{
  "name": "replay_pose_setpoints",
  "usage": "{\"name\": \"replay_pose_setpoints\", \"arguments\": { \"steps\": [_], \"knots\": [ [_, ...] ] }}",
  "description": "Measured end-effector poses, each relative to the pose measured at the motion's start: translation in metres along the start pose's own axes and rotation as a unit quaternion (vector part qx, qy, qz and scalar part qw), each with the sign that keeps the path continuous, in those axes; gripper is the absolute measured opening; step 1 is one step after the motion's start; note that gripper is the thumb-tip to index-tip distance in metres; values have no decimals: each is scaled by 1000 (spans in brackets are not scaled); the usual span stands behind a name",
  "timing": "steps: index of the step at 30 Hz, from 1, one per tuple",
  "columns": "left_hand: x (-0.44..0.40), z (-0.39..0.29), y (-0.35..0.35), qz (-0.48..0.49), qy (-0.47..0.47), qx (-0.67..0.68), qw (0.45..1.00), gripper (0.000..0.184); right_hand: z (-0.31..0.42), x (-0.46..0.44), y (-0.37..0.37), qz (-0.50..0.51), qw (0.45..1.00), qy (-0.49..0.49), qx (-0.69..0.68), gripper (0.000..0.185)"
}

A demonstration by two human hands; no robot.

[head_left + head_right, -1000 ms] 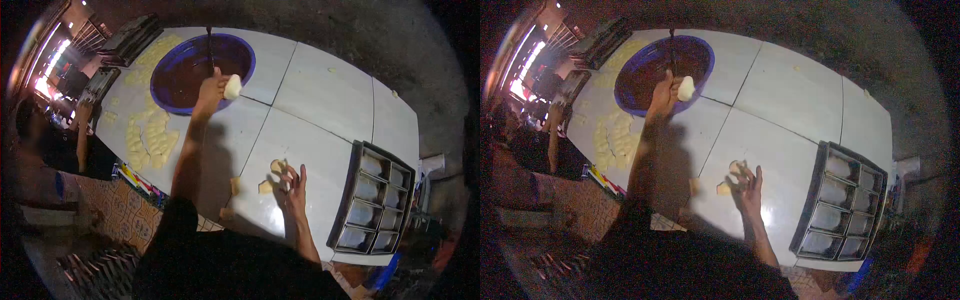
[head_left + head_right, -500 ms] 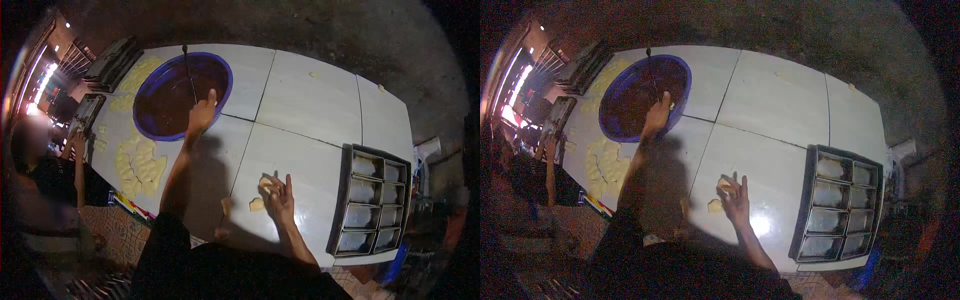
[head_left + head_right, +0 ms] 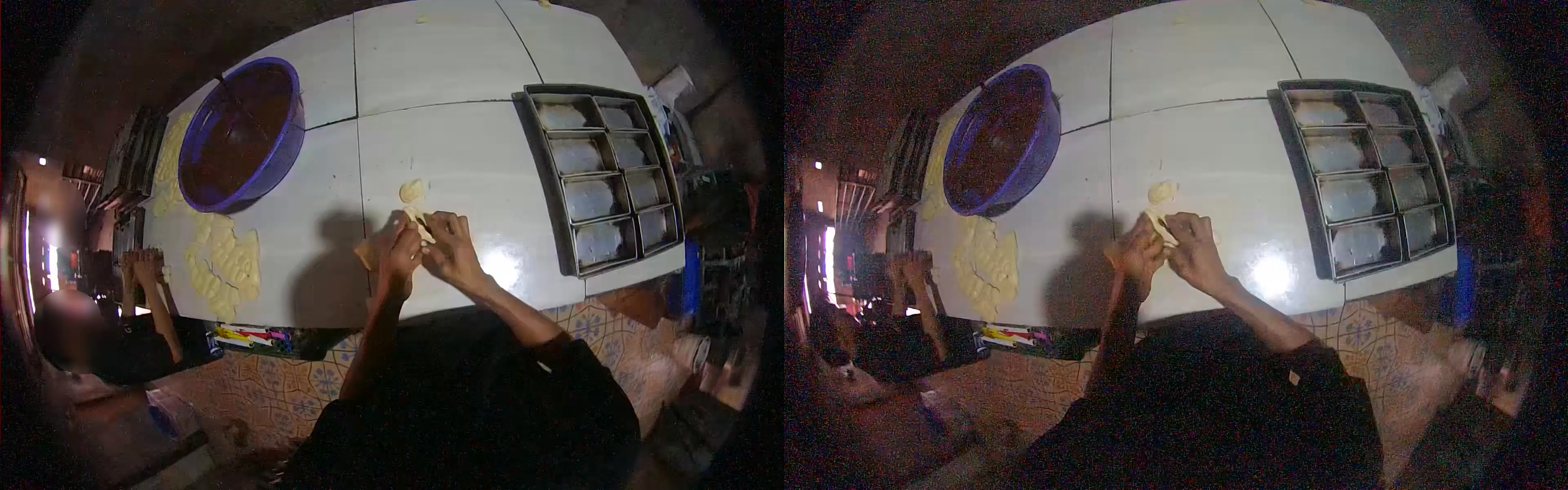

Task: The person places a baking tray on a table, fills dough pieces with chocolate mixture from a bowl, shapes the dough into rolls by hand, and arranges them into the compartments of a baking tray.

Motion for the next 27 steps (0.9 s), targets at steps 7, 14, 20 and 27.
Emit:
{"name": "replay_pose_setpoints", "arguments": {
  "steps": [7, 14, 20, 27],
  "knots": [
    [14, 18, -11, 68, -113, 55, 990, 33, -3, 8, 39, -30, 964, -69, -257, 13],
    [32, 18, -21, -3, -78, -49, 996, 29, 10, 31, 39, 37, 984, 5, -175, 22],
    [37, 28, -25, -33, -137, -153, 978, 18, -17, 40, 35, 22, 980, -111, -166, 42],
    [47, 10, -27, 30, -236, -85, 968, 59, -19, 29, 15, 246, 908, -169, -295, 53]
  ]
}}
Point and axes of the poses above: each hand's wrist, its own x-axis away from the middle knuckle, its own y-axis out of the back of the hand, z = x × y, the point moved 8 cm from there along -x, towards the middle knuckle, and after that the axes turned 4 degrees about -y, right-handed, at the moved point
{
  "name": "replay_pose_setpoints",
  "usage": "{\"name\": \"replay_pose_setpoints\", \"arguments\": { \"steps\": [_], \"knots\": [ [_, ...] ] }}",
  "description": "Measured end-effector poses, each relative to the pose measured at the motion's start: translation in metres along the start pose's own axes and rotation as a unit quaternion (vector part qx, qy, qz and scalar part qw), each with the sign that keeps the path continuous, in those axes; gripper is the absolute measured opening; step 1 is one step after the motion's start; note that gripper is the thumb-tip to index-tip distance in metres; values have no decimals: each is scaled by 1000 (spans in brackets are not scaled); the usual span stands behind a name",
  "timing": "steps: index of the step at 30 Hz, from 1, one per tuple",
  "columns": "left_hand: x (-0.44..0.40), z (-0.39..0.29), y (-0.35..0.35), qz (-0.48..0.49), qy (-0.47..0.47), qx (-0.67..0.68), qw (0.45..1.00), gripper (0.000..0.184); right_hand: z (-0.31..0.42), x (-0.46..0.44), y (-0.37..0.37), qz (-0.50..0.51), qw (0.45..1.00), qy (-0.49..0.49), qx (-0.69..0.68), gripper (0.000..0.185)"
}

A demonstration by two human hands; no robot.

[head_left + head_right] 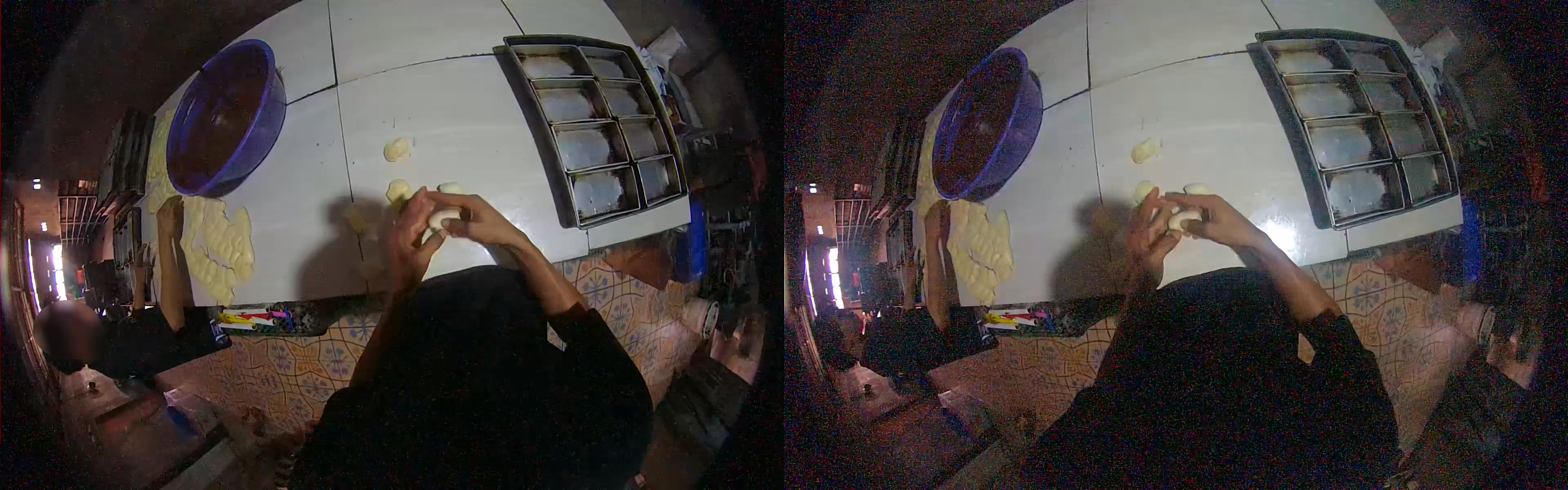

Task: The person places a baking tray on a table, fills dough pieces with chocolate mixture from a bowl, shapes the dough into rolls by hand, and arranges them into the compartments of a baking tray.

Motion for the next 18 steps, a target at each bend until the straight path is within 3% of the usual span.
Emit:
{"name": "replay_pose_setpoints", "arguments": {
  "steps": [1, 2, 3, 4, 6, 7, 11, 12, 14, 16, 17, 18],
  "knots": [
    [-5, -1, 10, -28, -49, -118, 991, 57, -4, -5, 16, -90, 995, -31, -5, 48],
    [-8, -6, 15, -56, -99, -233, 966, 54, 17, -9, 28, -162, 985, 12, 53, 45],
    [-8, 2, 24, -139, 14, -11, 990, 52, 8, -20, 43, -189, 980, 2, 56, 44],
    [-12, 6, 28, -118, -7, -91, 989, 52, -6, -33, 57, -216, 975, -7, 59, 43],
    [-25, 13, 39, -74, -52, -247, 965, 52, -34, -51, 70, -127, 983, -90, 101, 41],
    [-29, 12, 37, -53, -55, -297, 952, 53, -44, -50, 77, -133, 981, -128, 61, 40],
    [-47, 37, 30, 19, -95, -478, 873, 56, -29, -31, 107, -311, 939, 54, 133, 34],
    [-49, 46, 26, 40, -97, -536, 837, 50, 10, -13, 84, -356, 933, 19, 36, 35],
    [-49, 61, 29, 16, -158, -559, 814, 44, 14, -7, 76, -332, 941, 52, 39, 30],
    [-49, 69, 47, -55, -98, -354, 929, 40, 12, -7, 63, -276, 947, 101, 132, 25],
    [-48, 73, 53, -85, -69, -241, 964, 38, 31, -6, 41, -239, 962, 85, 105, 25],
    [-48, 67, 54, -99, -20, -68, 993, 43, 43, -5, 26, -223, 950, 119, 181, 26]
  ]
}}
Point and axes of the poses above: each hand's wrist, its own x-axis away from the middle knuckle, its own y-axis out of the back of the hand, z = x × y, the point moved 8 cm from there along -x, towards the middle knuckle, and after that the axes turned 4 degrees about -y, right-handed, at the moved point
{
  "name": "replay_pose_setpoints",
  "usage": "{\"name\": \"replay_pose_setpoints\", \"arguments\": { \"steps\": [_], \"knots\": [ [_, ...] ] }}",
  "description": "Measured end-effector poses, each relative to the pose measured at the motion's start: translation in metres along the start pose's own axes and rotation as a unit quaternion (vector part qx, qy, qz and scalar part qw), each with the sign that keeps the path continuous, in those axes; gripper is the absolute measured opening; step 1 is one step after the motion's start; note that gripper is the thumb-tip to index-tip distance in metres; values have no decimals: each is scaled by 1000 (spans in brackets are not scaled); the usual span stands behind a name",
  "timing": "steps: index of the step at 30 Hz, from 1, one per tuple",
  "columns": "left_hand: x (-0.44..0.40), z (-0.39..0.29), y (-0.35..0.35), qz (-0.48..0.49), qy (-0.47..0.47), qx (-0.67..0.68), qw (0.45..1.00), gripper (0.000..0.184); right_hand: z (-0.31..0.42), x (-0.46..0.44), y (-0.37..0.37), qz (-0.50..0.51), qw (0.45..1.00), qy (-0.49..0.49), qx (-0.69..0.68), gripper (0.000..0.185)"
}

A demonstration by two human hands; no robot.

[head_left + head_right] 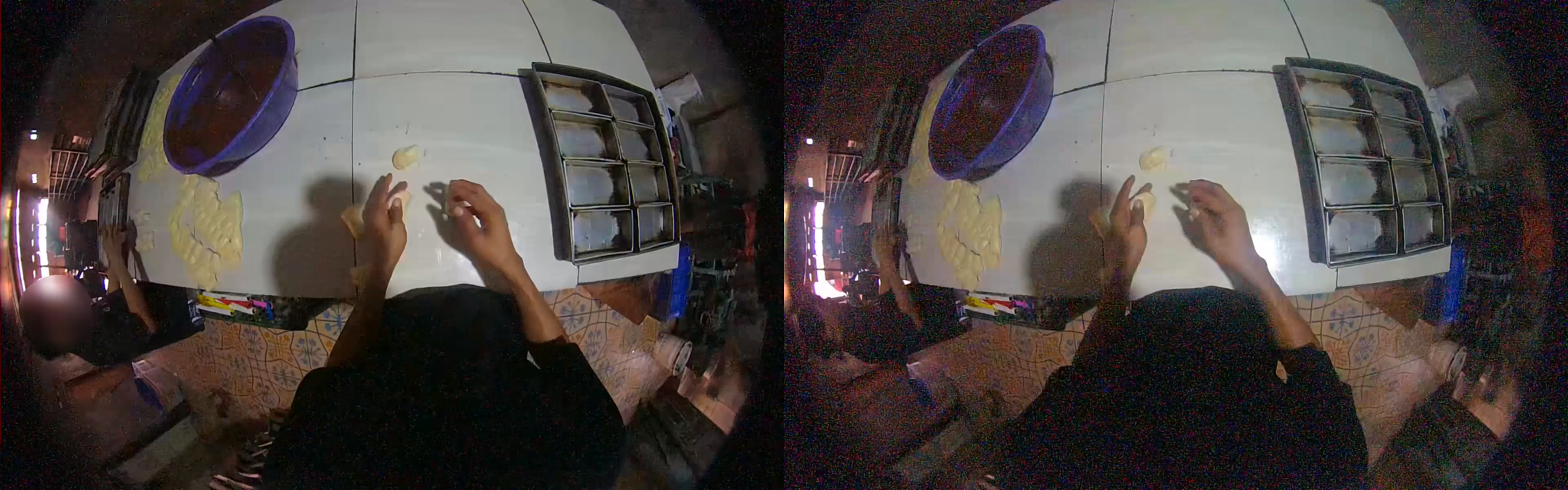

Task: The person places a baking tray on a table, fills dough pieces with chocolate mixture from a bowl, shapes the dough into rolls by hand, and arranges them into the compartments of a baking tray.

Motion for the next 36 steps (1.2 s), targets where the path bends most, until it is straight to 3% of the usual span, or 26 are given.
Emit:
{"name": "replay_pose_setpoints", "arguments": {
  "steps": [1, 2, 5, 6, 8, 10, 14, 15, 16, 17, 19, 20, 21, 22, 24, 26, 27, 28, 29, 30, 31, 32, 33, 34, 35, 36],
  "knots": [
    [3, -23, -11, 16, 86, 190, 978, 47, 20, -1, -8, 20, 999, 23, 18, 27],
    [10, -50, -27, 29, 172, 370, 912, 52, 35, 1, -16, 42, 998, 43, 36, 28],
    [17, -85, -42, 67, 208, 455, 863, 60, 30, -1, -32, 28, 991, 124, 45, 31],
    [16, -81, -37, 29, 207, 435, 876, 61, 20, -5, -33, 39, 995, 75, -45, 34],
    [15, -80, -17, -50, 132, 247, 959, 48, 25, -6, -33, 9, 996, 69, -54, 35],
    [19, -63, -6, -31, 135, 169, 976, 35, 32, -6, -40, 63, 997, 9, -40, 35],
    [35, -70, 5, -79, 143, 76, 984, 20, 17, -10, -47, 35, 999, 7, -35, 26],
    [38, -72, 8, -103, 144, 58, 983, 17, 9, -18, -52, 50, 990, -53, -122, 19],
    [36, -76, 11, -114, 122, 28, 986, 14, 1, -27, -59, 54, 988, -7, -147, 22],
    [32, -87, 16, -128, 75, 12, 989, 13, -2, -31, -57, 46, 974, -61, -213, 30],
    [27, -84, 18, -133, -30, -11, 991, 15, 25, -37, -49, 6, 982, -58, -179, 55],
    [21, -100, 17, -96, 35, -18, 995, 10, 33, -37, -54, 42, 982, 47, -181, 56],
    [21, -80, 5, -65, 100, 242, 963, 8, 35, -34, -65, 67, 982, 99, -145, 54],
    [21, -66, -12, -22, 152, 485, 861, 7, 40, -30, -76, 86, 978, 153, -110, 53],
    [21, -50, -24, -40, 231, 663, 711, 23, 33, -40, -85, 108, 983, 120, -87, 50],
    [13, -56, -29, 27, 217, 736, 641, 51, 27, -59, -81, 144, 967, 65, -201, 65],
    [-10, -97, -21, 139, 163, 733, 645, 78, 15, -64, -84, 181, 943, -20, -280, 78],
    [-34, -106, -7, 183, 128, 718, 659, 82, 0, -66, -90, 215, 904, -102, -355, 92],
    [-57, -114, 5, 227, 95, 702, 668, 86, -11, -73, -100, 284, 841, -63, -456, 107],
    [-82, -123, 19, 271, 61, 687, 672, 91, 1, -80, -96, 254, 836, -57, -484, 108],
    [-127, -113, 48, 237, 38, 565, 789, 88, 12, -87, -92, 224, 829, -49, -510, 109],
    [-170, -103, 87, 126, 96, 378, 912, 83, 16, -91, -87, 221, 820, -10, -529, 108],
    [-207, -122, 125, -26, 72, 245, 966, 75, 18, -92, -82, 195, 840, -18, -506, 103],
    [-253, -103, 164, -40, 66, -5, 997, 74, 19, -92, -78, 168, 859, -28, -482, 97],
    [-297, -86, 201, -54, 79, -254, 962, 74, 23, -92, -75, 141, 873, -26, -465, 92],
    [-333, -45, 234, -88, 124, -214, 965, 75, 14, -91, -75, 146, 844, -7, -516, 87]
  ]
}}
Point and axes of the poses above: each hand's wrist, its own x-axis away from the middle knuckle, its own y-axis out of the back of the hand, z = x × y, the point moved 8 cm from there along -x, towards the middle knuckle, and after that the axes turned 4 degrees about -y, right-handed, at the moved point
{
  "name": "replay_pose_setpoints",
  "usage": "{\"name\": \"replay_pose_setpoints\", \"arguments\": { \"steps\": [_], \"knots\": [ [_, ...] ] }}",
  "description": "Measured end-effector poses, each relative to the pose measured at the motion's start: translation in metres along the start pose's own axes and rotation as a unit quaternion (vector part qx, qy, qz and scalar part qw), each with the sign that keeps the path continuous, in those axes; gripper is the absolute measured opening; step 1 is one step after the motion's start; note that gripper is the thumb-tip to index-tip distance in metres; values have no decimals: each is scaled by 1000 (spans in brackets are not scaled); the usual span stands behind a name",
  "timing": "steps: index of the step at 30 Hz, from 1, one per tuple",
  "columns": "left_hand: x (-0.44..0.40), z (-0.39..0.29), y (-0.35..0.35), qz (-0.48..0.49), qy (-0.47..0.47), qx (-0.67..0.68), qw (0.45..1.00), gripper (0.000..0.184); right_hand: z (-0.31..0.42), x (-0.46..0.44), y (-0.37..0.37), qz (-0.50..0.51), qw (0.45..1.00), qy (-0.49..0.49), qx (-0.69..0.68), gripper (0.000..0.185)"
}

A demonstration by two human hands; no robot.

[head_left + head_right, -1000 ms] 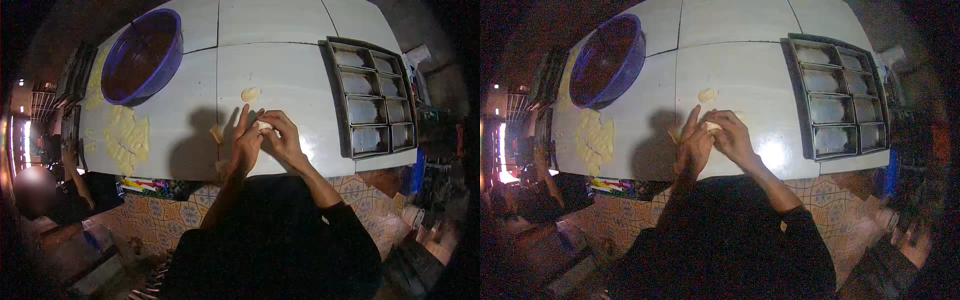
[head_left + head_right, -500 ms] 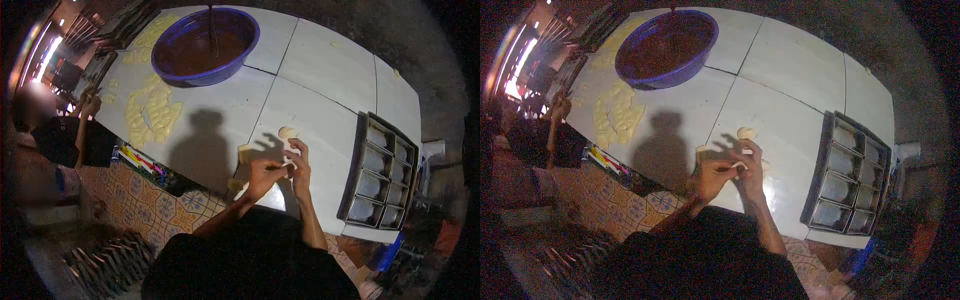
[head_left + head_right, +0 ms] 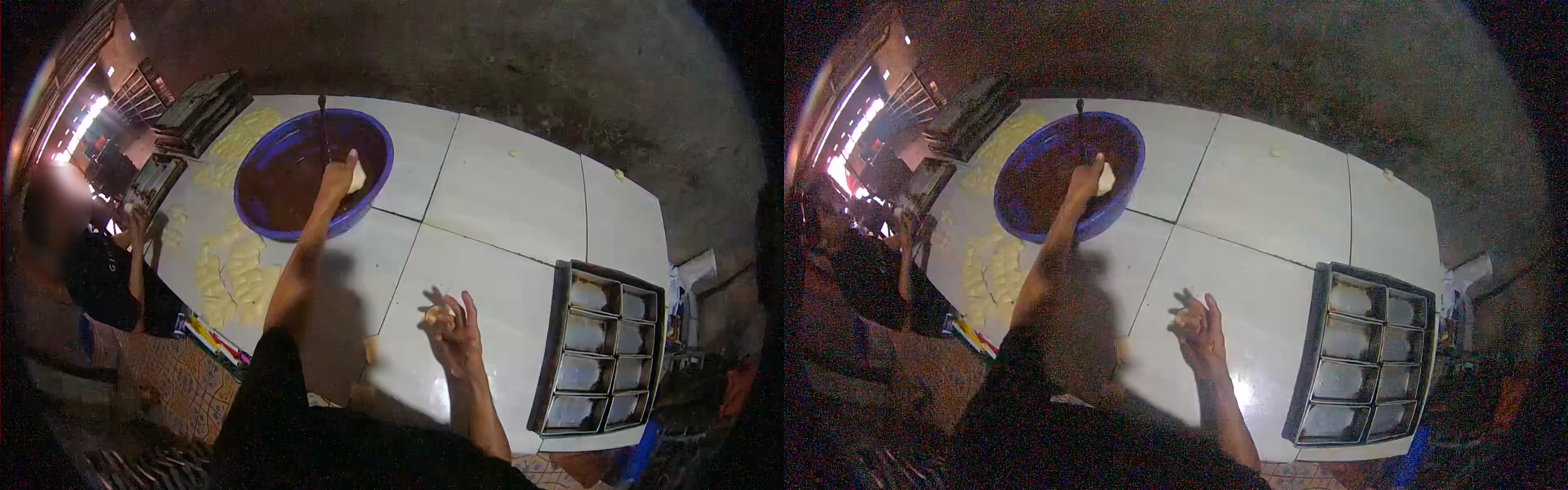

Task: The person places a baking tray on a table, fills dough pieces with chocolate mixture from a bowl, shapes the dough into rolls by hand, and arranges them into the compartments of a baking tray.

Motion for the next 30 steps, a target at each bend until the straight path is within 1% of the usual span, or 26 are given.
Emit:
{"name": "replay_pose_setpoints", "arguments": {
  "steps": [1, 2, 4, 5, 6, 7, 8, 9, 10, 11, 12, 13, 14, 15, 16, 17, 18, 20, 21, 22, 23, 24, 26, 27, 29, 30],
  "knots": [
    [-49, 57, -6, 1, 0, -62, 998, 75, -4, 2, 7, 21, 998, 19, -56, 82],
    [-81, 92, -12, 1, 0, -124, 992, 76, -6, 7, 12, -51, 998, -24, 24, 84],
    [-50, 70, -24, 49, 12, -54, 997, 89, -32, 13, 41, -45, 998, 2, -48, 85],
    [-31, 62, -31, 122, 123, -2, 985, 90, -31, 16, 44, -45, 998, -18, -33, 84],
    [-14, 63, -42, 193, 233, 52, 952, 90, -30, 19, 45, -48, 998, -39, -18, 84],
    [-17, 59, -42, 181, 221, 40, 957, 88, -25, 20, 40, -41, 997, -2, -63, 75],
    [-27, 33, -34, 87, 26, -32, 995, 94, -25, 20, 44, -69, 996, -21, 54, 72],
    [-26, 31, -25, 4, 14, -82, 997, 95, -23, 20, 49, -98, 980, -41, 169, 70],
    [1, -5, -12, -77, 1, -131, 988, 96, -23, 18, 48, -126, 985, -52, 102, 65],
    [33, -37, -16, -36, -6, -108, 994, 94, -22, 17, 48, -156, 985, -58, 35, 61],
    [76, -68, -20, 8, -13, -84, 996, 93, -11, 9, 35, -132, 984, 14, 116, 60],
    [114, -84, -32, 55, -17, -60, 997, 92, -11, 5, 29, -143, 989, -25, 34, 59],
    [151, -79, -66, 138, 64, 135, 979, 90, -10, 3, 25, -154, 985, -63, -50, 57],
    [193, -73, -98, 209, 152, 321, 911, 89, -22, 5, 31, -153, 978, -90, -110, 53],
    [224, -52, -143, 373, 138, 428, 811, 91, -39, 7, 38, -148, 967, -117, -172, 51],
    [268, -74, -146, 353, 167, 449, 804, 88, -30, 10, 44, -153, 978, -90, 109, 40],
    [280, -51, -158, 291, 174, 465, 818, 75, -26, 16, 26, -223, 957, -121, -139, 29],
    [300, -20, -163, 168, 38, 354, 919, 62, -20, 38, 47, -278, 953, -118, 3, 21],
    [316, -19, -166, 171, 68, 392, 901, 59, -2, 43, 47, -279, 946, -26, 166, 18],
    [331, -20, -167, 172, 98, 429, 881, 55, 14, 52, 39, -268, 905, 63, 325, 16],
    [341, -28, -166, 171, 122, 467, 859, 52, 24, 60, 26, -246, 887, 102, 377, 17],
    [351, -39, -158, 169, 152, 450, 864, 54, 25, 73, 27, -275, 905, 86, 315, 22],
    [354, -14, -164, 196, 75, 539, 816, 56, 45, 93, 24, -342, 901, 55, 261, 39],
    [357, -9, -170, 205, 109, 571, 787, 57, 38, 91, 36, -333, 933, 43, 126, 44],
    [361, -6, -183, 222, 181, 625, 726, 59, 11, 90, 24, -254, 956, -128, -71, 43],
    [376, -33, -178, 277, 176, 573, 751, 57, -1, 95, 9, -206, 941, -207, -170, 43]
  ]
}}
Point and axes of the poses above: each hand's wrist, its own x-axis away from the middle knuckle, its own y-axis out of the back of the hand, z = x × y, the point moved 8 cm from there along -x, towards the middle knuckle, and after that the axes turned 4 degrees about -y, right-handed, at the moved point
